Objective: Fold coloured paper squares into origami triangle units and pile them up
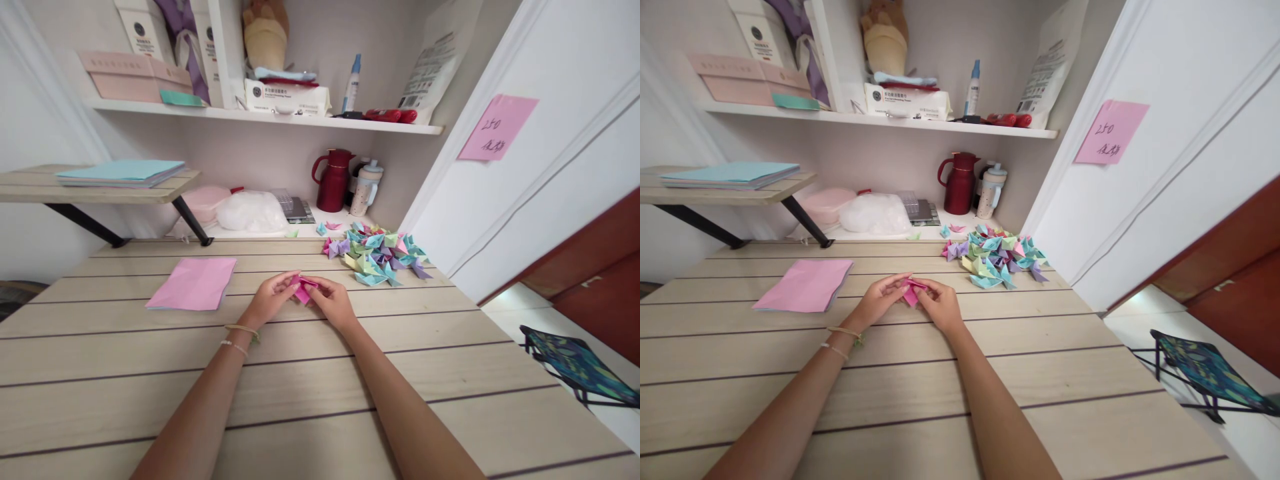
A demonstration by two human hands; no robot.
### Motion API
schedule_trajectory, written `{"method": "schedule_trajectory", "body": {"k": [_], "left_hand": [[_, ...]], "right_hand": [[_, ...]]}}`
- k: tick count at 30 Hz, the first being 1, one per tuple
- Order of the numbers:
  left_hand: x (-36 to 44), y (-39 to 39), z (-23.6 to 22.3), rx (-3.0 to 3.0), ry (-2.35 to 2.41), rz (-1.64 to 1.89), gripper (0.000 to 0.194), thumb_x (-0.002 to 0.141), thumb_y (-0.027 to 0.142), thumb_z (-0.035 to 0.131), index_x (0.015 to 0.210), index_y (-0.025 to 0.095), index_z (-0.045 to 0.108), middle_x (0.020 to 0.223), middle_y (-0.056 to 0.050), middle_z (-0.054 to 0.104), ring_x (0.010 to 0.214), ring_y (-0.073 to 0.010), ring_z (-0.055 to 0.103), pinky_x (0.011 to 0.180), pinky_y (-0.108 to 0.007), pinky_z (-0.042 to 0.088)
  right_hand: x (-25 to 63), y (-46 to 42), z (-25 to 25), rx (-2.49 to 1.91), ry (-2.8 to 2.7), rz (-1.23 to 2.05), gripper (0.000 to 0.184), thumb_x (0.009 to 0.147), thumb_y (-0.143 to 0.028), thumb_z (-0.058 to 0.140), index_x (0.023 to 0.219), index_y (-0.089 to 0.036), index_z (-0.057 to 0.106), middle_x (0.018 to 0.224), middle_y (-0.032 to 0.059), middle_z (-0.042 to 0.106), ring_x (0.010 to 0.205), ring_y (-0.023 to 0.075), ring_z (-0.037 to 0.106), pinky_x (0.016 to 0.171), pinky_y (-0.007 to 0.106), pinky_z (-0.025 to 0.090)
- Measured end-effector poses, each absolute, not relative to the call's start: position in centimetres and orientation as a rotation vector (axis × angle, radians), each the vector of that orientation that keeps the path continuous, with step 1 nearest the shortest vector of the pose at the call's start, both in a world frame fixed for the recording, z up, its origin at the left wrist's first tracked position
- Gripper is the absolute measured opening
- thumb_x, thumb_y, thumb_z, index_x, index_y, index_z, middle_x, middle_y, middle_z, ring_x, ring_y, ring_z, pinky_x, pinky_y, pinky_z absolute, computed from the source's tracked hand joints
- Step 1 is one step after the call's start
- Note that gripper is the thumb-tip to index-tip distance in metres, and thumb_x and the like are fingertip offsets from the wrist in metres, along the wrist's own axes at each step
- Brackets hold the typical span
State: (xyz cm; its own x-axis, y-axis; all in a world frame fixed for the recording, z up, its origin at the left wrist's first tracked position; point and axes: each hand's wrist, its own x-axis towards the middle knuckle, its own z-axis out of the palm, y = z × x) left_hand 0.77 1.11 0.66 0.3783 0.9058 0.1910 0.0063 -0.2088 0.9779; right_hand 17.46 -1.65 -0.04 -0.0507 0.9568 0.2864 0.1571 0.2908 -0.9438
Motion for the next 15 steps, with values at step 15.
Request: {"method": "schedule_trajectory", "body": {"k": [15], "left_hand": [[0.56, 1.46, 0.84, 1.489, 0.916, 1.114, 0.018, 0.069, 0.029, 0.064, 0.079, 0.014, 0.064, 0.072, -0.002, 0.065, 0.068, -0.0129, 0.059, 0.065, -0.023, 0.047]], "right_hand": [[17.55, -1.17, -0.17, -1.025, -1.282, 1.061, 0.027, 0.071, -0.043, 0.061, 0.078, -0.017, 0.061, 0.061, 0.0005, 0.061, 0.052, 0.0127, 0.057, 0.045, 0.021, 0.042]]}}
